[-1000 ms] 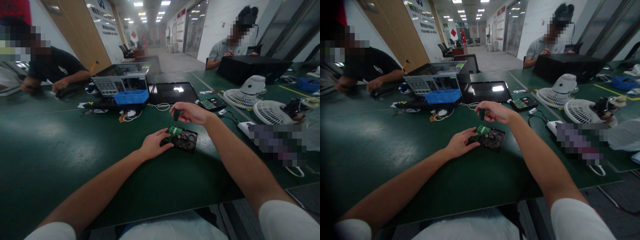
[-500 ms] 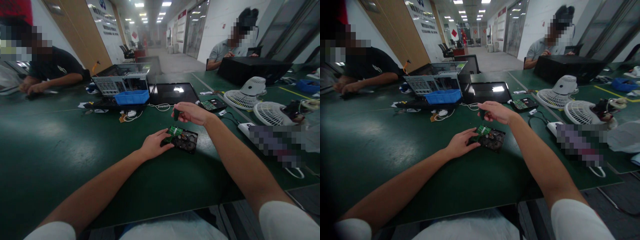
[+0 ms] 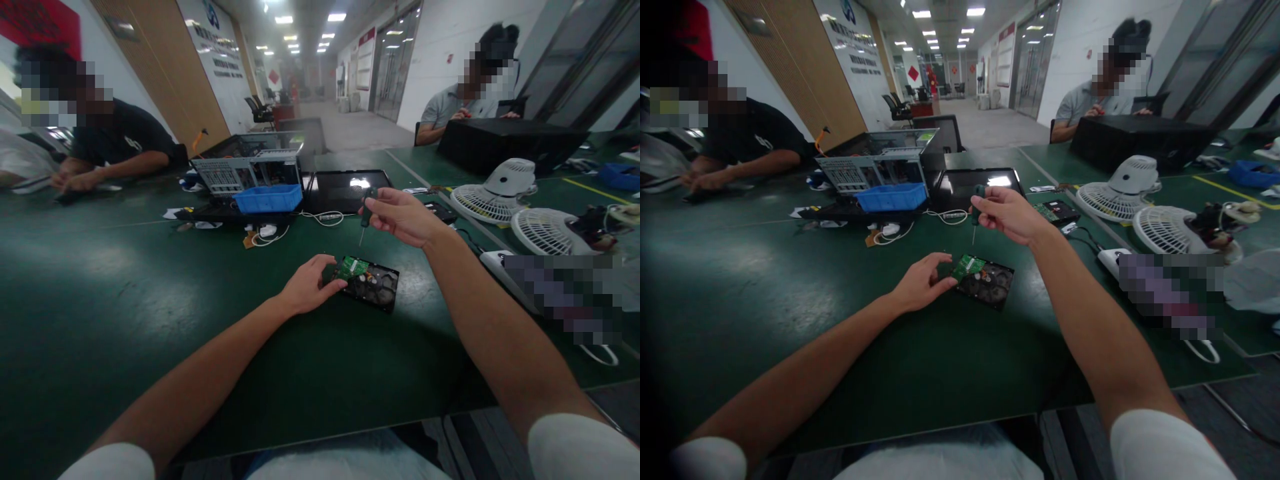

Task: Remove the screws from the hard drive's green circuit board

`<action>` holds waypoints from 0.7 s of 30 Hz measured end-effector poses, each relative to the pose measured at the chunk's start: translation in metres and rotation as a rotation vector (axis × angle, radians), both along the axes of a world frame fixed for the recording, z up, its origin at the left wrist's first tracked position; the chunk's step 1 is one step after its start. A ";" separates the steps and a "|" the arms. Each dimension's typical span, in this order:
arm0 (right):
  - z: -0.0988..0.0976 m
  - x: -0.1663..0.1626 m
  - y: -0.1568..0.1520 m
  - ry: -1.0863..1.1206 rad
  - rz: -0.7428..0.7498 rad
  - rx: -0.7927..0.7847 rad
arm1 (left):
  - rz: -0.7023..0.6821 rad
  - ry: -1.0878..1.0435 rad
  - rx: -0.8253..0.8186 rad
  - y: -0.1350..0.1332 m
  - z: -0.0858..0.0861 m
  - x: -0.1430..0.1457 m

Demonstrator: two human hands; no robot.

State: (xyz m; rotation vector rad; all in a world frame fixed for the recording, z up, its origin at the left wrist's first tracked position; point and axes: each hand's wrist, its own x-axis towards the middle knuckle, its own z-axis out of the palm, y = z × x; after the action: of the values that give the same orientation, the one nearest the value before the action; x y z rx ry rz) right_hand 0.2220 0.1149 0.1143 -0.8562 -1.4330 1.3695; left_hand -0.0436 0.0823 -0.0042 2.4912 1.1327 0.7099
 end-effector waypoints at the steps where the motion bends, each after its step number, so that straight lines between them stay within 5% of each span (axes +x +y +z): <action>1: 0.006 0.002 -0.003 0.023 -0.021 0.040 | 0.053 0.000 0.016 0.007 0.001 -0.002; 5: 0.033 0.009 -0.013 0.080 -0.131 0.166 | 0.318 0.064 0.054 0.038 -0.002 -0.004; 9: 0.045 0.015 -0.014 0.130 -0.240 0.225 | 0.389 0.135 -0.031 0.059 -0.007 0.004; 21: 0.020 0.031 0.015 0.145 -0.354 0.139 | 0.432 0.182 -0.029 0.067 -0.011 0.016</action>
State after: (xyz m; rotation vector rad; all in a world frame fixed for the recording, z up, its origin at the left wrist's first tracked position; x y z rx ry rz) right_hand 0.2525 0.1303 0.1341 -0.8542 -1.1845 1.0308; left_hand -0.0281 0.1490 -0.0157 2.3440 1.7657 0.5718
